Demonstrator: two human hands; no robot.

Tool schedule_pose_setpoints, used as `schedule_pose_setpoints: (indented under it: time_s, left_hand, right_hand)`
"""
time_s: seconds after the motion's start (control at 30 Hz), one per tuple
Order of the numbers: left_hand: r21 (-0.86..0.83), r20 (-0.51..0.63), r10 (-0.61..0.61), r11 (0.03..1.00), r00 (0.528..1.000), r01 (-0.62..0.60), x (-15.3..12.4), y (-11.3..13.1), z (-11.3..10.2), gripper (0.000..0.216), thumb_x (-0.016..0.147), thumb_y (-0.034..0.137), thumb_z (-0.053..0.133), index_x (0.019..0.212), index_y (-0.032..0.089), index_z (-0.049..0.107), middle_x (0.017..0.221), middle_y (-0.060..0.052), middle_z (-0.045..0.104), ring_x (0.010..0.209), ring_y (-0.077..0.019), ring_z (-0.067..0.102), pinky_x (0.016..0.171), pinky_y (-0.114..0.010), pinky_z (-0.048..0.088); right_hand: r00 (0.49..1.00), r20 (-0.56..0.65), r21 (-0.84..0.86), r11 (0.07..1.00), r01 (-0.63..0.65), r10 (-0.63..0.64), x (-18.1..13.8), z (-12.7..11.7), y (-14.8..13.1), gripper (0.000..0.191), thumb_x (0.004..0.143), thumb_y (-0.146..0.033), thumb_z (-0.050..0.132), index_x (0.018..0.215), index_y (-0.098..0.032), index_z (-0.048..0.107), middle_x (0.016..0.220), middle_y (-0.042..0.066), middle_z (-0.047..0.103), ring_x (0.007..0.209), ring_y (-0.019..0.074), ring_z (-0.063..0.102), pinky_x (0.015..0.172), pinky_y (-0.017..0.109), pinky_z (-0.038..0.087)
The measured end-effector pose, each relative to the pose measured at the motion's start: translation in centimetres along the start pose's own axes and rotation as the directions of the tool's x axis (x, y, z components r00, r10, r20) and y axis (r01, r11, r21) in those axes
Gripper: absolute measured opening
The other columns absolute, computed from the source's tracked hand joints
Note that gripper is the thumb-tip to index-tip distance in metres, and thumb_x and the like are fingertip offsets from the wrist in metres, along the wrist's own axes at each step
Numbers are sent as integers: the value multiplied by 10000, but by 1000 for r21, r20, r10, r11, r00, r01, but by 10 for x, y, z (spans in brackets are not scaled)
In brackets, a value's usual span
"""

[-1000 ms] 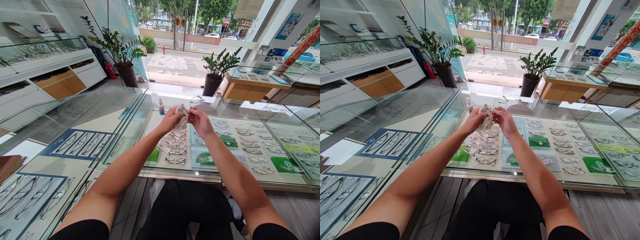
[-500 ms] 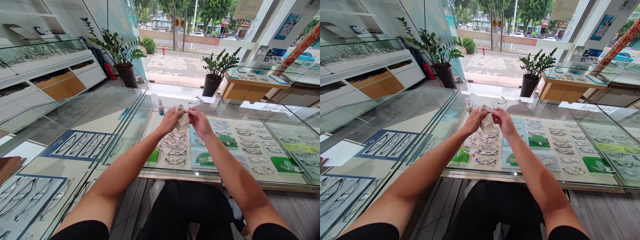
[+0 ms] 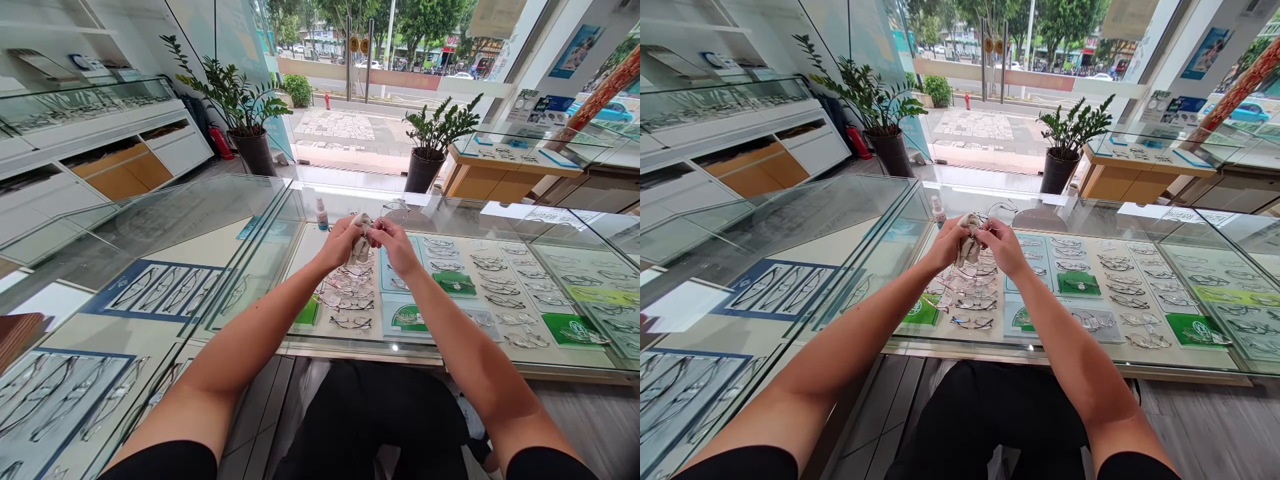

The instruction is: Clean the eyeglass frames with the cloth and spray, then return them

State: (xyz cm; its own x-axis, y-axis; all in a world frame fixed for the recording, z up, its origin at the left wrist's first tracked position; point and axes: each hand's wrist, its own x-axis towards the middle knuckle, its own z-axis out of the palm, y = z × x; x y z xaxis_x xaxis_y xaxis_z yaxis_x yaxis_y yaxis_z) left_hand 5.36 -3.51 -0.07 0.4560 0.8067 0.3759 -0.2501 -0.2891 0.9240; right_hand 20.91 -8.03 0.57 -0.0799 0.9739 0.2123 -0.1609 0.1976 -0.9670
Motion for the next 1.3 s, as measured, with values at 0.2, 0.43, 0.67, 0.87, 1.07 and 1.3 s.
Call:
schedule_pose_setpoints:
  time_s: [0.2,0.43,0.67,0.87,1.07,1.3]
  left_hand:
    - [84,-76,4,996,997,3,0,-2,-1,292,862,433,641,700,214,535,638,6,522,616,-136,443,585,-286,392]
    - [82,-56,0,997,998,5,1,-3,-1,235,850,411,624,749,206,566,675,12,538,646,-137,470,603,-283,406]
    - [47,-11,-31,998,999,31,0,-4,-1,121,768,306,622,811,207,569,729,21,529,649,-126,422,583,-273,364]
    - [89,-14,-27,996,1000,29,0,-6,-2,112,800,303,611,835,205,570,772,10,551,689,-135,456,612,-277,379]
    - [140,-6,-29,990,1000,29,-2,-10,-3,144,834,338,611,878,202,598,809,4,598,712,-140,498,636,-270,413]
    - [216,32,4,976,999,-11,-4,-8,-3,150,898,348,609,875,200,602,839,-15,619,781,-165,529,686,-280,431]
  right_hand:
    - [999,-13,23,999,-32,32,2,-4,3,391,796,-520,872,745,-245,598,709,-36,526,696,142,456,698,319,388]
    - [997,-73,83,996,-32,38,4,-7,5,329,799,-488,864,752,-251,640,718,-27,525,694,146,442,680,320,377]
    - [990,-128,123,992,-38,54,6,-9,9,369,786,-497,882,723,-254,612,754,-15,542,698,150,422,675,327,390]
    - [988,-142,146,988,-47,67,6,-9,7,329,783,-462,867,723,-256,617,756,-9,550,704,155,420,676,328,384]
    - [990,-134,114,993,-37,52,4,-8,5,363,792,-484,852,716,-256,581,732,-18,506,684,149,403,673,340,375]
    - [990,-142,44,999,-4,10,3,-5,4,403,794,-480,868,695,-253,550,697,-25,432,680,150,372,655,334,358]
